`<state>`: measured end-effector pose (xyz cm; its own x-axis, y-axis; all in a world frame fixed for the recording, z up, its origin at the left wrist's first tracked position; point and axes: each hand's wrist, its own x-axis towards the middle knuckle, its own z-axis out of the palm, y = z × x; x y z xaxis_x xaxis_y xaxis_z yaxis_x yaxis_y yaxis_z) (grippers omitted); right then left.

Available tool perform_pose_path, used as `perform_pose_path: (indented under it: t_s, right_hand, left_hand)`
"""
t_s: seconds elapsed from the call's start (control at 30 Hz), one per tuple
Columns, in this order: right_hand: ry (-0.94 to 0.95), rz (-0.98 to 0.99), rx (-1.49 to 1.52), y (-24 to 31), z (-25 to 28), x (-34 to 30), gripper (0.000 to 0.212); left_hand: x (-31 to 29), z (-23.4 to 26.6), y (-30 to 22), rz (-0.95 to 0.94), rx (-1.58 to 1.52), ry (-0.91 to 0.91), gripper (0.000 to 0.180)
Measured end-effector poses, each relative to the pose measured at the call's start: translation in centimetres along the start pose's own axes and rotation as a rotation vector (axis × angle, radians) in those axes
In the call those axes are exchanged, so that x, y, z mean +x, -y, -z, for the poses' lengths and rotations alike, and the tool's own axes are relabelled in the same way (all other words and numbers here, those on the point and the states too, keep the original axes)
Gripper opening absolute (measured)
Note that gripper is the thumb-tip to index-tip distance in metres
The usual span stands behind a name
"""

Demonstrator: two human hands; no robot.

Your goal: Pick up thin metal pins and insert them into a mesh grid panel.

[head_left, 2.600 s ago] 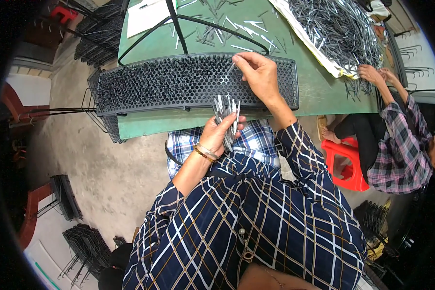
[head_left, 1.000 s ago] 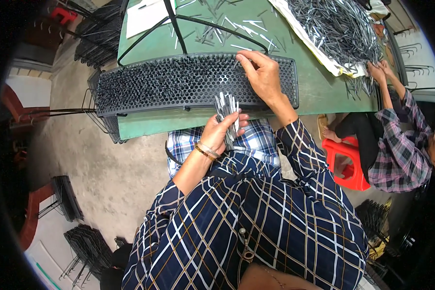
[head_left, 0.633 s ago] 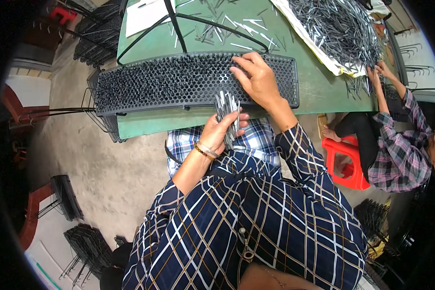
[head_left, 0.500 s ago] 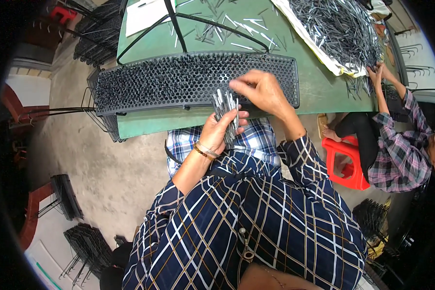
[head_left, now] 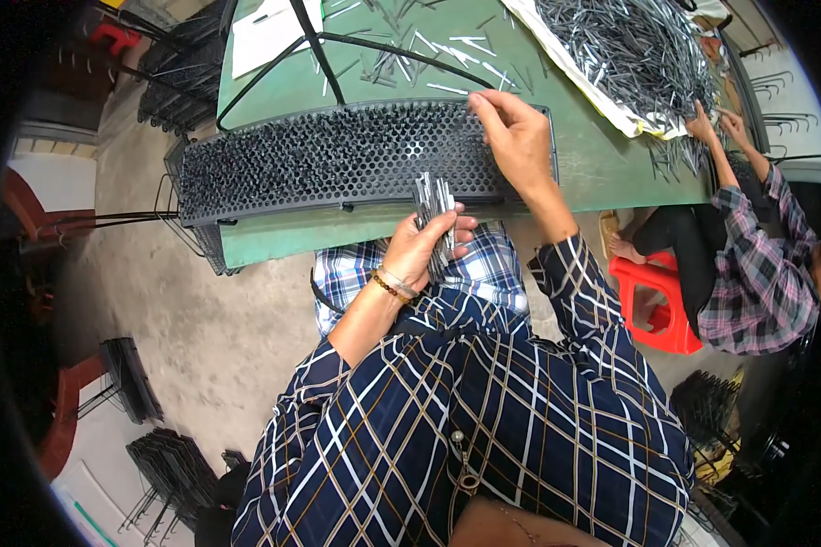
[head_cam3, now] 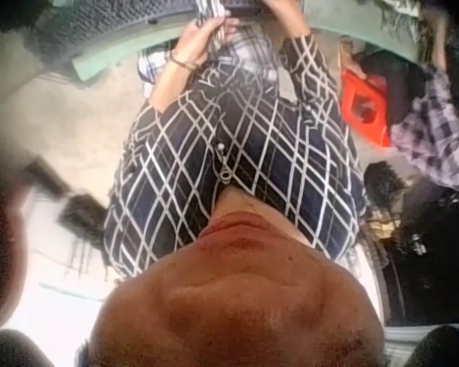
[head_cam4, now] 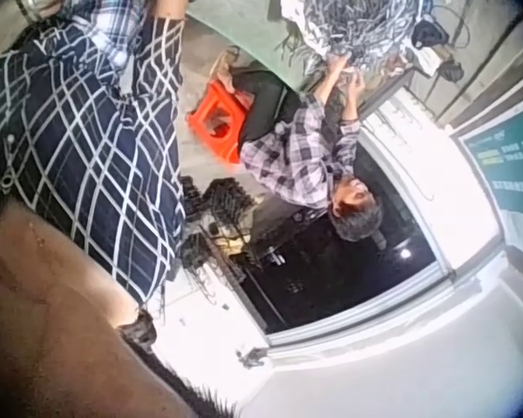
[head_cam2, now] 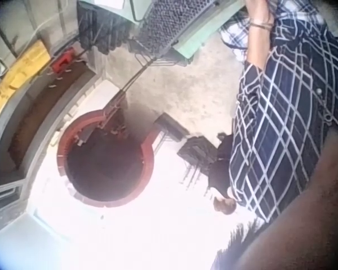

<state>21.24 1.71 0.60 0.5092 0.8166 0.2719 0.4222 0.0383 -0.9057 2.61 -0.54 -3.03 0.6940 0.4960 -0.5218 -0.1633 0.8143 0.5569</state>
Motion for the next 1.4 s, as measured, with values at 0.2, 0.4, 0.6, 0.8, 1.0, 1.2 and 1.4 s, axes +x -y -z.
perform_pose_path:
  t_s: [0.2, 0.4, 0.6, 0.8, 1.0, 1.2, 1.4]
  right_hand:
    - [-0.084, 0.292, -0.207, -1.6, -1.4, 1.0, 0.013]
    - [-0.024, 0.46, -0.347, -2.1, -1.8, 0.6, 0.013]
    - [0.023, 0.417, -0.462, -1.2, -1.6, 0.2, 0.018]
    - [0.445, -0.065, -0.205, 1.8, 0.7, -2.3, 0.027]
    - [0.543, -0.453, 0.196, 2.5, 1.4, -4.3, 0.025]
    - [0.422, -0.461, 0.256, 1.5, 1.9, -3.6, 0.021]
    - [0.224, -0.43, 0.271, 1.7, 2.8, -1.3, 0.021]
  left_hand:
    - [-0.2, -0.5, -0.4, 0.012, -0.006, -0.045, 0.024]
    - [-0.3, -0.1, -0.2, -0.018, 0.015, -0.049, 0.022]
    - [-0.4, 0.2, -0.4, -0.025, 0.027, -0.054, 0.02]
    - [-0.7, 0.6, -0.5, -0.099, -0.016, -0.031, 0.02]
    - [-0.6, -0.2, -0.7, -0.116, -0.031, 0.003, 0.021]
    - [-0.4, 0.1, -0.4, -0.064, -0.055, -0.003, 0.024]
    - [-0.1, 0.3, -0.3, -0.047, -0.068, -0.028, 0.026]
